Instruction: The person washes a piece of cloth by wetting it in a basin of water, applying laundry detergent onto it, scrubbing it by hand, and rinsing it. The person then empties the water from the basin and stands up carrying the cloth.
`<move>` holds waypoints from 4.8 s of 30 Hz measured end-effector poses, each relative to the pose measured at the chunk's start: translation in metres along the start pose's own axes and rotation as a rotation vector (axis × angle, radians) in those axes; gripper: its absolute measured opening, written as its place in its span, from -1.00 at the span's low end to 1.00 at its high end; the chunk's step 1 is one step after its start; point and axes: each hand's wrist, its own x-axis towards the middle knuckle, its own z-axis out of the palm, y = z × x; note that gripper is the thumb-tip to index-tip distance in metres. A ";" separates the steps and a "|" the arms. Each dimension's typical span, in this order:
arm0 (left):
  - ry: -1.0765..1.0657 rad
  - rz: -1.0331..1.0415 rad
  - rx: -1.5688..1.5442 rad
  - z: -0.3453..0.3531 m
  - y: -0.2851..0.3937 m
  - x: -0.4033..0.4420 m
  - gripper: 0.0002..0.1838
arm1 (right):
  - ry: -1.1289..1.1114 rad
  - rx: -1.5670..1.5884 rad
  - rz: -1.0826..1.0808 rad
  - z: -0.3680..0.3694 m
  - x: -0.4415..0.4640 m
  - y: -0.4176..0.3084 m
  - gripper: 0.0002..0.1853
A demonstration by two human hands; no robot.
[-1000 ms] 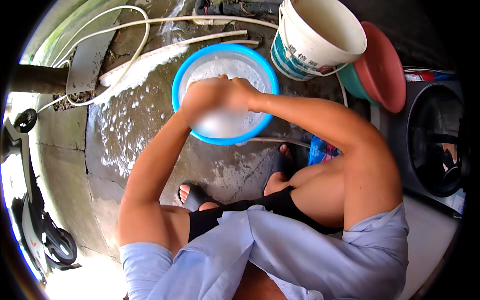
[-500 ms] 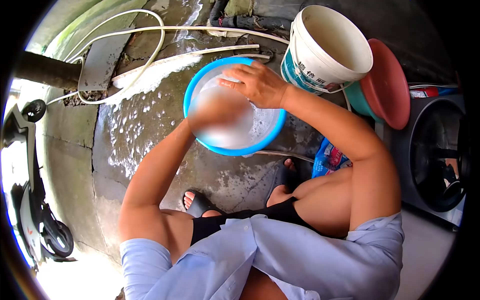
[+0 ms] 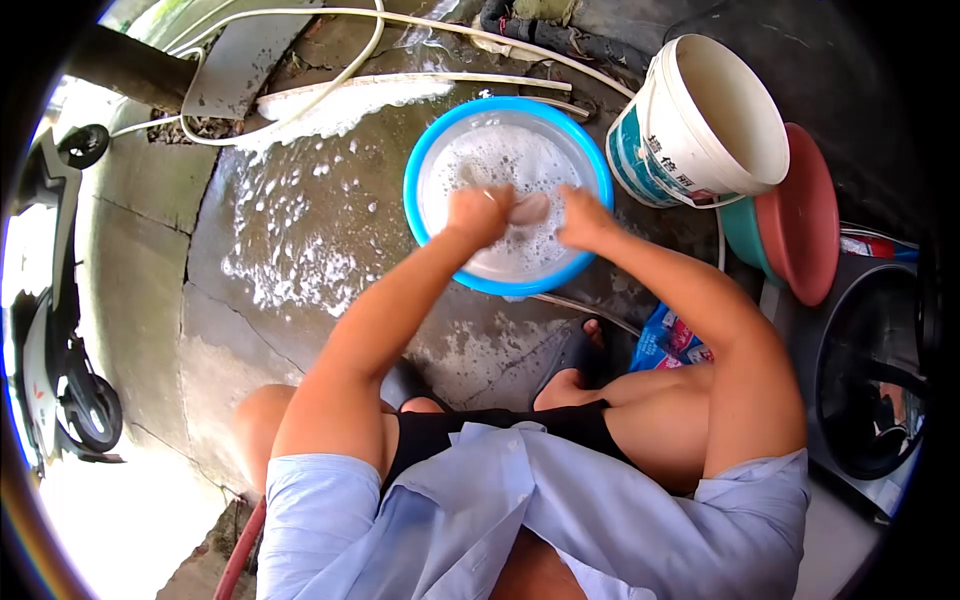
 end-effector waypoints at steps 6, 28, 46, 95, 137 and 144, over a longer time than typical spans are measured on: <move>0.160 -0.658 -0.120 -0.047 -0.096 0.000 -0.60 | -0.044 0.864 0.740 0.013 -0.005 0.045 -0.34; 0.388 -1.218 -1.394 -0.035 -0.145 -0.078 -0.86 | 0.152 1.061 0.356 -0.096 0.025 -0.040 -0.69; 0.263 -1.242 -1.810 0.042 -0.104 -0.071 -0.69 | -0.116 1.413 0.059 -0.187 0.090 -0.118 -0.76; -0.441 -1.069 -0.890 -0.330 0.123 -0.277 -0.59 | 1.044 0.447 1.373 -0.334 -0.830 0.103 -0.86; -0.068 -1.139 -1.150 -0.366 0.651 -0.266 -0.62 | 0.865 0.058 1.581 -0.665 -1.085 0.883 -0.51; -0.022 -1.215 -1.303 -0.347 0.501 -0.280 -0.66 | 1.212 0.149 1.674 -0.596 -1.150 0.598 -0.65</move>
